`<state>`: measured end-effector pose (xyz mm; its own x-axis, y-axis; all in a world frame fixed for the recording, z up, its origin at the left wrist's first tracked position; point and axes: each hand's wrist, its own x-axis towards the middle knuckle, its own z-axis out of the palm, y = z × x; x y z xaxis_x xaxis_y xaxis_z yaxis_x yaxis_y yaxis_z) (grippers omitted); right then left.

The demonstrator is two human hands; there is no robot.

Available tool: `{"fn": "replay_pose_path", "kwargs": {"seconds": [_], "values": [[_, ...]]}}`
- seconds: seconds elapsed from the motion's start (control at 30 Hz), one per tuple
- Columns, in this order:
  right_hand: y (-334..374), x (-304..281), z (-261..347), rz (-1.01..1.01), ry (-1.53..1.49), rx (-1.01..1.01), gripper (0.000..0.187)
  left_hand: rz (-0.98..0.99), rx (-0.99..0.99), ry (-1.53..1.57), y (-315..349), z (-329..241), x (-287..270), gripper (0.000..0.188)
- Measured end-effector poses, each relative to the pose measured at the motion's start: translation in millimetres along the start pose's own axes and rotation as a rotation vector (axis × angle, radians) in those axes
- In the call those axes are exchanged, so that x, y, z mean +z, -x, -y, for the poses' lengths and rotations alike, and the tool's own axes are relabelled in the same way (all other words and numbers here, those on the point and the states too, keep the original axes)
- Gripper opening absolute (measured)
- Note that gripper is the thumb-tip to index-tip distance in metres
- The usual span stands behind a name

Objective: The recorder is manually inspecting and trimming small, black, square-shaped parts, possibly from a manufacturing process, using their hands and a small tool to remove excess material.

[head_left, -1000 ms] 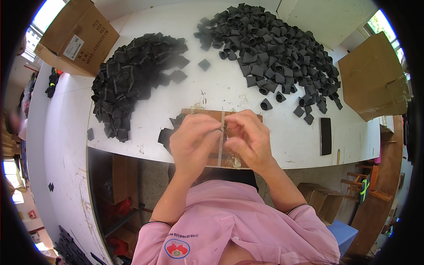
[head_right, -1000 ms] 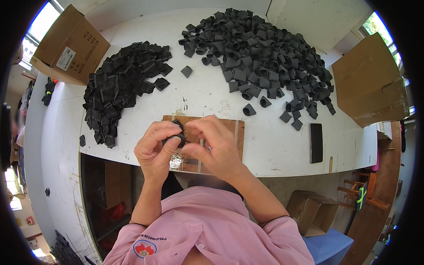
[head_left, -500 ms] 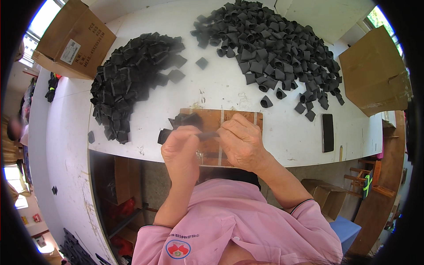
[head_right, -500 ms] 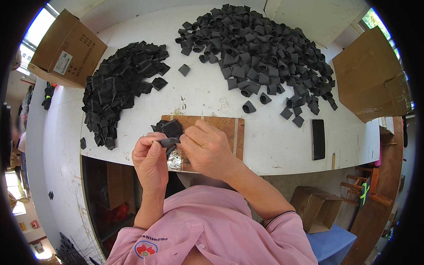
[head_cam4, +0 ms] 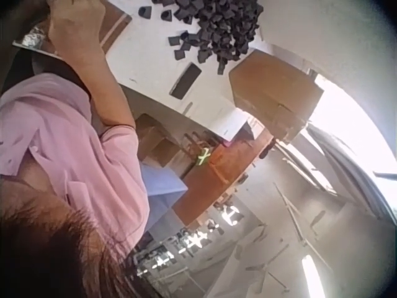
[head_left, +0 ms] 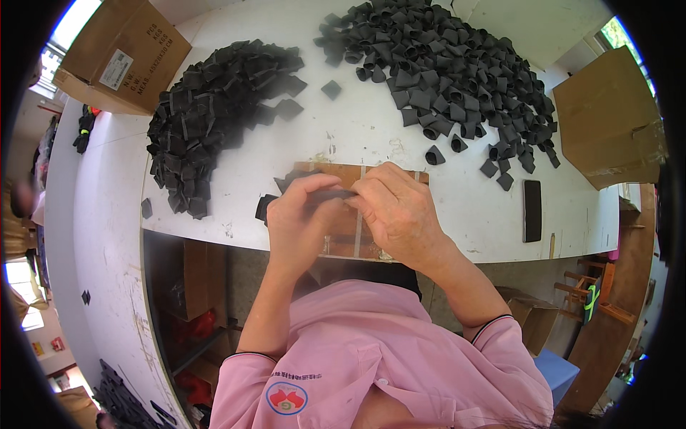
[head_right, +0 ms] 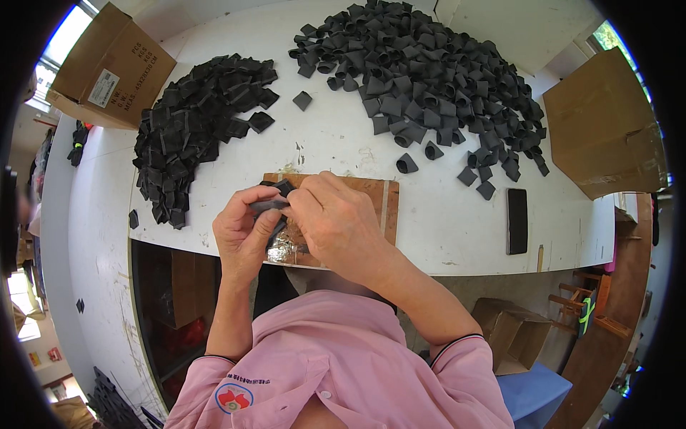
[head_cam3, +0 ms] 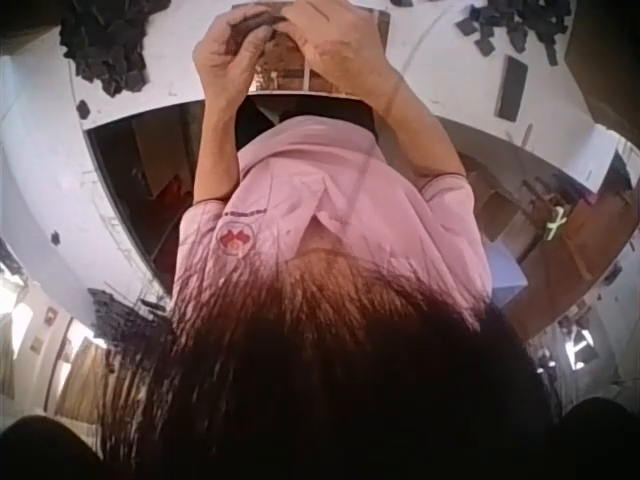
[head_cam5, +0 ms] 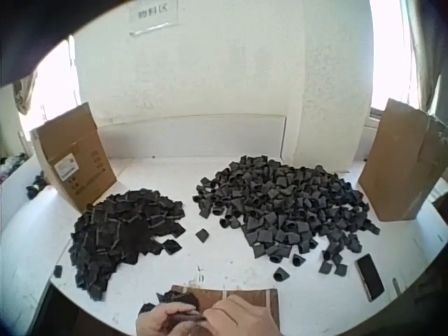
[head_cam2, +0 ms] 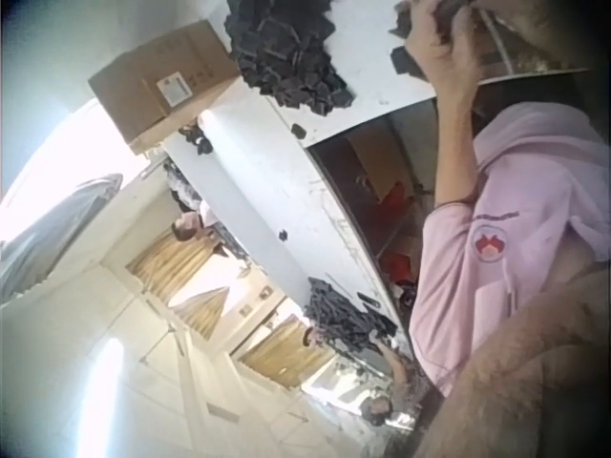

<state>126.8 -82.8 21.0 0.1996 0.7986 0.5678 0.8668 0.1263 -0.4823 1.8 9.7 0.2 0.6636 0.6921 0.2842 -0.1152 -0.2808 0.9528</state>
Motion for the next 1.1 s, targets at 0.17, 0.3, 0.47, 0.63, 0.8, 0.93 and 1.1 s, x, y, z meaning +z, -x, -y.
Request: {"fn": "replay_pose_path", "kwargs": {"seconds": [0.17, 0.3, 0.47, 0.63, 0.8, 0.93, 1.1], "values": [[2.4, 5.1, -1.0, -0.056, 0.036, -0.026, 0.013, 0.04, -0.253, 0.101, 6.3, 8.9, -1.7, 0.012], [-4.8, -1.1, -8.2, -0.06, -0.099, -0.066, 0.009, -0.051, -0.209, 0.077, 6.7, 32.3, -7.9, 0.016], [-11.8, -23.9, -31.0, -0.194, -0.767, 0.698, 0.018, -0.094, -0.121, -0.664, -14.1, 95.3, -17.1, 0.02], [45.9, 0.7, -17.1, 0.056, -0.798, 0.892, 0.022, 0.053, -0.06, -0.871, -17.1, 121.8, -20.8, 0.014], [68.1, 21.6, -3.7, 0.294, -0.85, 0.927, 0.03, 0.034, 0.268, -0.733, -11.3, 79.7, -25.2, 0.014], [62.1, 34.6, -1.1, 0.323, -1.476, 1.261, 0.035, 0.196, 0.466, -0.729, 14.5, 35.8, -25.4, 0.023], [63.8, 46.4, -1.7, 0.012, -1.836, 1.397, 0.014, 0.097, 0.388, -0.486, 49.4, 17.6, -3.2, 0.023]]}}
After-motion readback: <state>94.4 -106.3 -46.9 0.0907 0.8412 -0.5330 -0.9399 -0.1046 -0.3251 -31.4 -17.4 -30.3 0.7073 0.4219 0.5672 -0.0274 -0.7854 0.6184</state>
